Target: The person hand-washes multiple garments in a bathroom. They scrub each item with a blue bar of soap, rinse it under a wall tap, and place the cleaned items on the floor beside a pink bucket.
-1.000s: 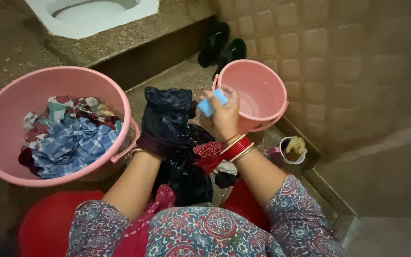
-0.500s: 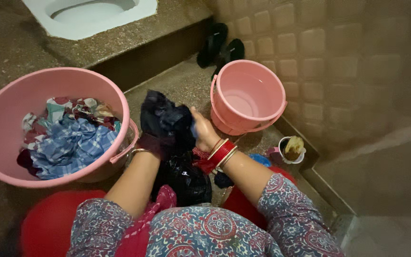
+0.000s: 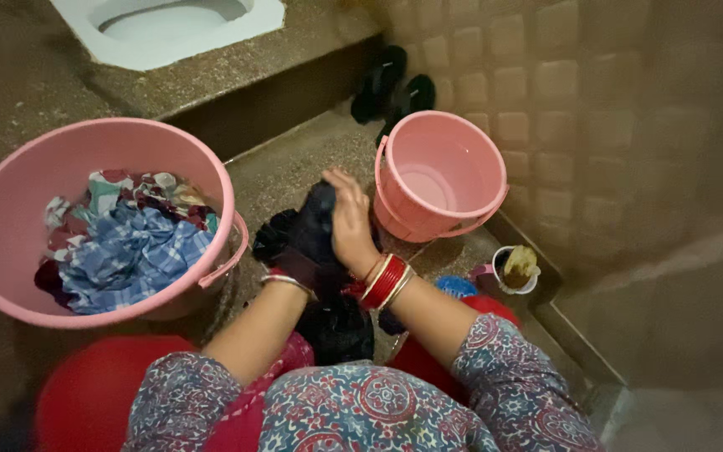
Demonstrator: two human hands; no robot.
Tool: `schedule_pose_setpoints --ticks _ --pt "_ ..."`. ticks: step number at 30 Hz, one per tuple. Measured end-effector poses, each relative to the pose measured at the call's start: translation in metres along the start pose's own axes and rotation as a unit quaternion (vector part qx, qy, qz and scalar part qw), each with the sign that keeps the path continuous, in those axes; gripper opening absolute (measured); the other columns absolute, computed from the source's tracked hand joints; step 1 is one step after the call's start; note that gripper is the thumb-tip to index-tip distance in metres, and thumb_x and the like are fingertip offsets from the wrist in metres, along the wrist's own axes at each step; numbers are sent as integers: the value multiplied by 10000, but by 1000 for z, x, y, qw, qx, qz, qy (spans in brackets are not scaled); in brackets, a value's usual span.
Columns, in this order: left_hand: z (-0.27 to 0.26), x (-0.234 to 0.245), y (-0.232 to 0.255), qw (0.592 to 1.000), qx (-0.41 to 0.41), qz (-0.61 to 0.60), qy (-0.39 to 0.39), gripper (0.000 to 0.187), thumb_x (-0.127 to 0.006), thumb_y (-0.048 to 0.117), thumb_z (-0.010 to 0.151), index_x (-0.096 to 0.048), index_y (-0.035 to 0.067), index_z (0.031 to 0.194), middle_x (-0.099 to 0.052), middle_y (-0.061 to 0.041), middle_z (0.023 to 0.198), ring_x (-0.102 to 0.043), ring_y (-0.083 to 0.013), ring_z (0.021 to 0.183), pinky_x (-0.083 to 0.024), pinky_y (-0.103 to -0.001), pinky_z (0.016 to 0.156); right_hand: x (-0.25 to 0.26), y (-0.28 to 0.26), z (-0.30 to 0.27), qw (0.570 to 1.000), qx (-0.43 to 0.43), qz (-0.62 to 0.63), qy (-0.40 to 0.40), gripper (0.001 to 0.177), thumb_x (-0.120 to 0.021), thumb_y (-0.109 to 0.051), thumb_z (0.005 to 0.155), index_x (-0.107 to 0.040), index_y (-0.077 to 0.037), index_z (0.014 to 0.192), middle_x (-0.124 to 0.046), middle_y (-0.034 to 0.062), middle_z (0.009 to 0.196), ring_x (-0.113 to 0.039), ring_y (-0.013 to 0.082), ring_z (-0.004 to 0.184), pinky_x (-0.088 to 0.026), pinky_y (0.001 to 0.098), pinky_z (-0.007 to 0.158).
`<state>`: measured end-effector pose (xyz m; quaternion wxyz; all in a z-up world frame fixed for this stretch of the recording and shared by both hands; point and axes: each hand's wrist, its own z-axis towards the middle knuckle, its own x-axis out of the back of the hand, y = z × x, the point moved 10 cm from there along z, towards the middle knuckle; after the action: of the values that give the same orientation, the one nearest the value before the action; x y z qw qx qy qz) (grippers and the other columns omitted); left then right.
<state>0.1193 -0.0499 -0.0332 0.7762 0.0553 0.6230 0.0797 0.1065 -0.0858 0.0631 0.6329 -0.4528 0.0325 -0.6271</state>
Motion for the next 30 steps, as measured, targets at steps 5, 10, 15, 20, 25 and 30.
schedule_pose_setpoints --ticks 5,10,15,20,25,30 --pt "-12 13 17 996 17 12 85 272 -553 331 1033 -635 119 1183 -662 -49 1104 -633 -191 996 -539 -336 881 -11 -19 -12 997 34 -42 -47 465 -372 -204 1080 -460 -88 1521 -381 208 1640 -348 382 1500 -210 521 1233" --pt "-18 -8 26 984 -7 151 95 283 -554 253 1018 -590 89 1246 -636 -82 1190 -611 -214 1086 -512 -346 949 1 36 1 996 -52 70 21 484 -365 -295 1112 -451 -57 1525 -456 200 1589 -441 342 1472 -298 454 1240" --pt "-25 -35 38 870 -93 481 60 327 -555 175 1003 -544 59 1308 -610 -114 1277 -590 -238 1176 -486 -357 1016 1 77 6 962 -181 200 46 452 -398 -318 1115 -555 -16 1412 -586 212 1472 -542 319 1395 -386 411 1203" --pt "-33 -50 47 703 -163 692 16 393 -555 97 987 -498 29 1370 -584 -147 1363 -569 -261 1266 -459 -368 1084 2 -20 -15 999 39 -15 -30 428 -466 -295 1099 -575 -18 1406 -491 208 1549 -392 407 1507 -326 480 1239" --pt "-18 -35 33 556 -135 820 -8 427 -518 136 1028 -442 48 1439 -534 -161 1429 -525 -268 1321 -420 -373 1123 7 -43 -2 994 71 -67 -46 466 -414 -310 1106 -563 -17 1437 -470 204 1556 -414 417 1471 -329 521 1223" --pt "-20 -25 35 599 -189 778 9 420 -521 145 1018 -451 22 1413 -559 -172 1386 -551 -293 1297 -432 -372 1098 2 17 -9 1000 -19 -15 16 408 -398 -309 1112 -591 -27 1336 -508 212 1496 -494 381 1396 -376 476 1188"
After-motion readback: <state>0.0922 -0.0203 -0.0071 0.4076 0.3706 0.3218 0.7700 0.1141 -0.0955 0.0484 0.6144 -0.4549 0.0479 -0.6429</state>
